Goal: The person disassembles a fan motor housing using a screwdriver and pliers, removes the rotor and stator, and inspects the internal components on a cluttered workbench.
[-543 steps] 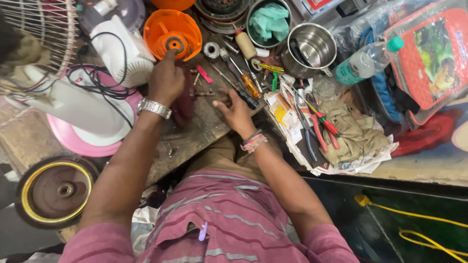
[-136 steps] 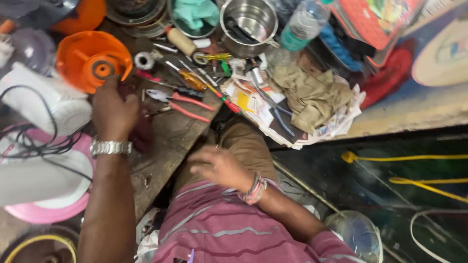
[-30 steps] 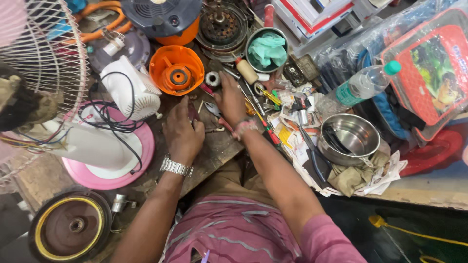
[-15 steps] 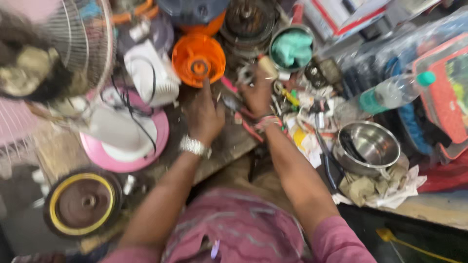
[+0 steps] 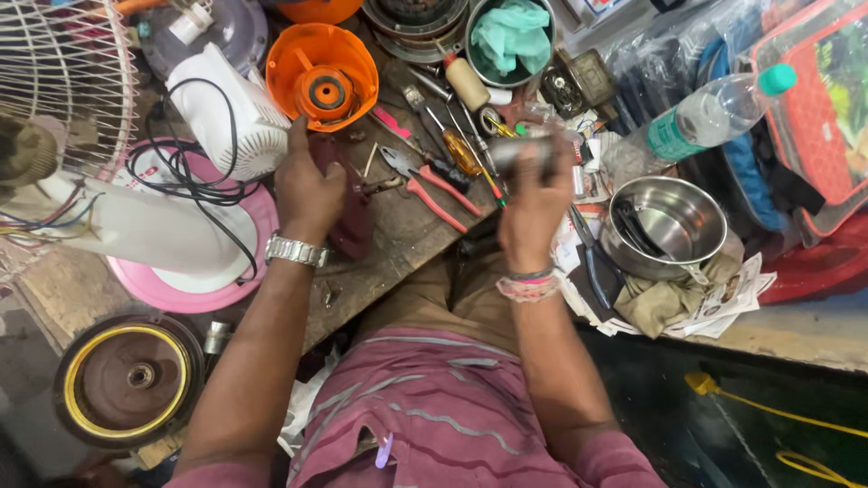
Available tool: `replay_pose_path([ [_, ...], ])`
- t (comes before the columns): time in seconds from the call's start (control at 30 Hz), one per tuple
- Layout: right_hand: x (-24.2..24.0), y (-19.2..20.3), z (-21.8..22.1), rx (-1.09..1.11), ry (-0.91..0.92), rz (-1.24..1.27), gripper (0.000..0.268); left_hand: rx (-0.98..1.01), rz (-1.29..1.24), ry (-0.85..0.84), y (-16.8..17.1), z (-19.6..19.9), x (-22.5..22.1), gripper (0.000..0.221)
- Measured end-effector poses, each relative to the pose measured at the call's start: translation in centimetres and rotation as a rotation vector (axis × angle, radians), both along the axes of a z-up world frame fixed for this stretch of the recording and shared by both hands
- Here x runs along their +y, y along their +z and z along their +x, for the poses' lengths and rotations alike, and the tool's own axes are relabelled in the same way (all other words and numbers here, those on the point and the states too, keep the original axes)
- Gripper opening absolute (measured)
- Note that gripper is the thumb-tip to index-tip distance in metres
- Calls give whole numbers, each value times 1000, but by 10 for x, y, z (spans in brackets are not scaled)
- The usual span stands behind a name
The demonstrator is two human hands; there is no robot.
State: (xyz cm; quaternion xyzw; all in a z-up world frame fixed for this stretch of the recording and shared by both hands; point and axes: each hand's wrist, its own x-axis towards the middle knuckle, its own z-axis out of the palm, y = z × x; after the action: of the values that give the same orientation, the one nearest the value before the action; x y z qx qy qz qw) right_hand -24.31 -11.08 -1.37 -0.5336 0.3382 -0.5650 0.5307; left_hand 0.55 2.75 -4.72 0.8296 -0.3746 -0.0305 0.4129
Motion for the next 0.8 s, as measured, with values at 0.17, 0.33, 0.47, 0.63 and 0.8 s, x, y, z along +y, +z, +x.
replay_pose_path([
  [0.17,-9,29,13,-163,-212,-136,51,15,-69,-3,-9,14,4,69],
  [0.33,41,-4,67,453,300,-269,54,164,-72,-27,2,8,-2,69],
  [0.47,35,-7,59,383,160,-155,48,31,-84,-47,8,4,0,73],
  [0.63,1,7,23,48,-201,-191,45,192,-64,7,8,0,3,71],
  [0.8,34,-29,51,330,115,-240,40,53,-94,-9,16,-3,5,69],
])
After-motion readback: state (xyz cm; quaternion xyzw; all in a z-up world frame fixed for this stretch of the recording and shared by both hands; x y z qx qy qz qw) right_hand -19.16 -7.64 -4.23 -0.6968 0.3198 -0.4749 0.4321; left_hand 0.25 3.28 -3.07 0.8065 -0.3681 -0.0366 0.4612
